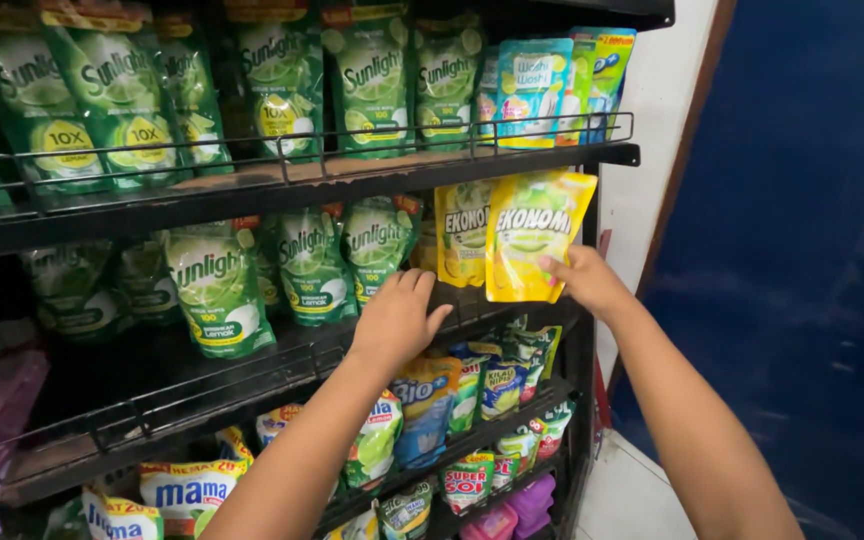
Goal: Stocking or organizing liquid detergent refill pouches on a store shelf while sitting on the floor.
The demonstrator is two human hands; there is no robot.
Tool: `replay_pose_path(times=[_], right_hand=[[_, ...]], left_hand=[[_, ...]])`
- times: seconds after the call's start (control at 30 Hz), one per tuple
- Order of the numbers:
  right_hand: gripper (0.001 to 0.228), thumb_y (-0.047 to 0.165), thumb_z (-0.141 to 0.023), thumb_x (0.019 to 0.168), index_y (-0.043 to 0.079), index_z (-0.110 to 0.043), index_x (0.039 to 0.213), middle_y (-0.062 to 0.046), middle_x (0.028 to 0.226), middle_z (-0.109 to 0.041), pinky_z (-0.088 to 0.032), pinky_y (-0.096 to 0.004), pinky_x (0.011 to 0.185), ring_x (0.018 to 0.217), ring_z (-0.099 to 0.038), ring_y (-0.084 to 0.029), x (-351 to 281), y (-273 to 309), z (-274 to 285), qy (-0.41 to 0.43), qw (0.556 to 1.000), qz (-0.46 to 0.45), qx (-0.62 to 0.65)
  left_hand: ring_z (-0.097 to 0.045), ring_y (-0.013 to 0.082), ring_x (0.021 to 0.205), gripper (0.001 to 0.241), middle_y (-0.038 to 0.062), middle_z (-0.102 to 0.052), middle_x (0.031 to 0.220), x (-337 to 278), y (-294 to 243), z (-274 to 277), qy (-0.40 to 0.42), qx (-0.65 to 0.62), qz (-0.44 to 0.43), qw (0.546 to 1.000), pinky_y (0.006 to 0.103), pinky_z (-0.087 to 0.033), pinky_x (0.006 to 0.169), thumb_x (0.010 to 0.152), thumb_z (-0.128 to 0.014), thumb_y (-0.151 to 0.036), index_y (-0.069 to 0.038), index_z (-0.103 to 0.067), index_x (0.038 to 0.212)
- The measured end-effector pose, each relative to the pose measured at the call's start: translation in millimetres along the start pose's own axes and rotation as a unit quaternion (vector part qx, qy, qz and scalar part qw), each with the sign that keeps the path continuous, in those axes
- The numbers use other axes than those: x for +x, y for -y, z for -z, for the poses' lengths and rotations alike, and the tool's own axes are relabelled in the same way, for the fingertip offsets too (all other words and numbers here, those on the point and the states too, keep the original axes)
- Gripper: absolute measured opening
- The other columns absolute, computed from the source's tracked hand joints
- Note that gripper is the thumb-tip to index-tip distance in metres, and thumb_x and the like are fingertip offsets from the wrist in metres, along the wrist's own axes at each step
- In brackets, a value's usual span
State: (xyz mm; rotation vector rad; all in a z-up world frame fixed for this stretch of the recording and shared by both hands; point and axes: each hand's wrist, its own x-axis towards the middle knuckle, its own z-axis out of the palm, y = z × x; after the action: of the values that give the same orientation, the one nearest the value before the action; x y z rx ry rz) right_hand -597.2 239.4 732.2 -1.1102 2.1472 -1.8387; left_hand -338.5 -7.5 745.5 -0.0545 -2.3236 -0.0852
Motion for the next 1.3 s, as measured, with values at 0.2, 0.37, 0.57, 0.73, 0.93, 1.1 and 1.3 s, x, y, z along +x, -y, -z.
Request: replay_pose_path(times=[0.2,0.37,0.57,0.73,0.93,1.1,1.3], right_hand=[[0.036,0.033,-0.069,0.100,-0.002,-0.070,0.098,-0.006,0.081,-0.069,-0.049,-0.030,0.064,0.070,-0.062,-0.013,53.5,-17.3,0.9,-0.089,0.988,0.071,-0.107],[0.033,0.030,-0.067,0.100,-0.003,-0.071,0.102,-0.006,0.081,-0.071,-0.051,-0.029,0.066,0.071,-0.063,-0.011,75.5,-44.2,-3.8,-0.101,0.979,0.121,-0.128],[0.028,0.026,-0.066,0.100,0.001,-0.073,0.112,-0.005,0.083,-0.074,-0.052,-0.031,0.069,0.073,-0.065,-0.011,70.4,-41.3,0.4,-0.075,0.973,0.140,-0.166],[0.024,0.023,-0.067,0.099,0.004,-0.074,0.113,-0.008,0.083,-0.073,-0.053,-0.033,0.067,0.070,-0.066,-0.017,64.8,-29.3,-2.8,-0.082,0.966,0.140,-0.203],[0.017,0.015,-0.070,0.097,0.005,-0.075,0.110,-0.019,0.088,-0.069,-0.050,-0.037,0.067,0.074,-0.066,-0.028,51.6,-20.6,-18.0,-0.149,0.911,0.253,-0.289],[0.017,0.012,-0.069,0.098,0.004,-0.073,0.111,-0.019,0.090,-0.071,-0.051,-0.033,0.070,0.074,-0.068,-0.024,46.8,-18.6,-25.1,-0.187,0.929,0.244,-0.207],[0.017,0.016,-0.070,0.100,0.005,-0.072,0.111,-0.016,0.092,-0.073,-0.051,-0.031,0.075,0.081,-0.066,-0.026,65.4,-43.4,-22.0,-0.177,0.952,0.206,-0.138]], left_hand=[[-0.050,0.0333,0.128,0.072,0.016,-0.056,0.131,7.0,-4.2,-12.8,0.140,0.079,0.047,0.986,0.0523,-0.039,0.109,0.088,-0.067,-0.054,-0.003,-0.051,0.137],[-0.047,0.0351,0.128,0.072,0.017,-0.055,0.133,1.9,-1.1,-28.0,0.071,0.169,-0.010,0.983,0.0533,-0.034,0.111,0.087,-0.062,-0.058,-0.005,-0.053,0.135],[-0.047,0.0359,0.126,0.068,0.018,-0.056,0.129,-0.3,-1.6,-30.0,0.086,0.186,-0.012,0.979,0.0488,-0.037,0.106,0.091,-0.059,-0.056,-0.005,-0.054,0.136],[-0.049,0.0352,0.123,0.064,0.017,-0.058,0.126,-0.8,-4.0,-28.8,0.090,0.172,-0.005,0.981,0.0478,-0.040,0.102,0.092,-0.060,-0.054,-0.007,-0.055,0.134],[-0.050,0.0351,0.122,0.061,0.017,-0.059,0.122,-0.5,-2.5,-31.2,0.087,0.177,-0.004,0.980,0.0483,-0.040,0.103,0.092,-0.060,-0.053,-0.007,-0.055,0.133],[-0.051,0.0357,0.122,0.061,0.017,-0.059,0.121,-1.9,-0.5,-36.1,0.072,0.180,-0.007,0.981,0.0484,-0.041,0.100,0.093,-0.060,-0.053,-0.007,-0.054,0.132],[-0.053,0.0348,0.119,0.058,0.016,-0.061,0.118,-2.6,-0.4,-35.7,0.062,0.176,-0.004,0.983,0.0481,-0.042,0.098,0.093,-0.060,-0.052,-0.009,-0.055,0.130]])
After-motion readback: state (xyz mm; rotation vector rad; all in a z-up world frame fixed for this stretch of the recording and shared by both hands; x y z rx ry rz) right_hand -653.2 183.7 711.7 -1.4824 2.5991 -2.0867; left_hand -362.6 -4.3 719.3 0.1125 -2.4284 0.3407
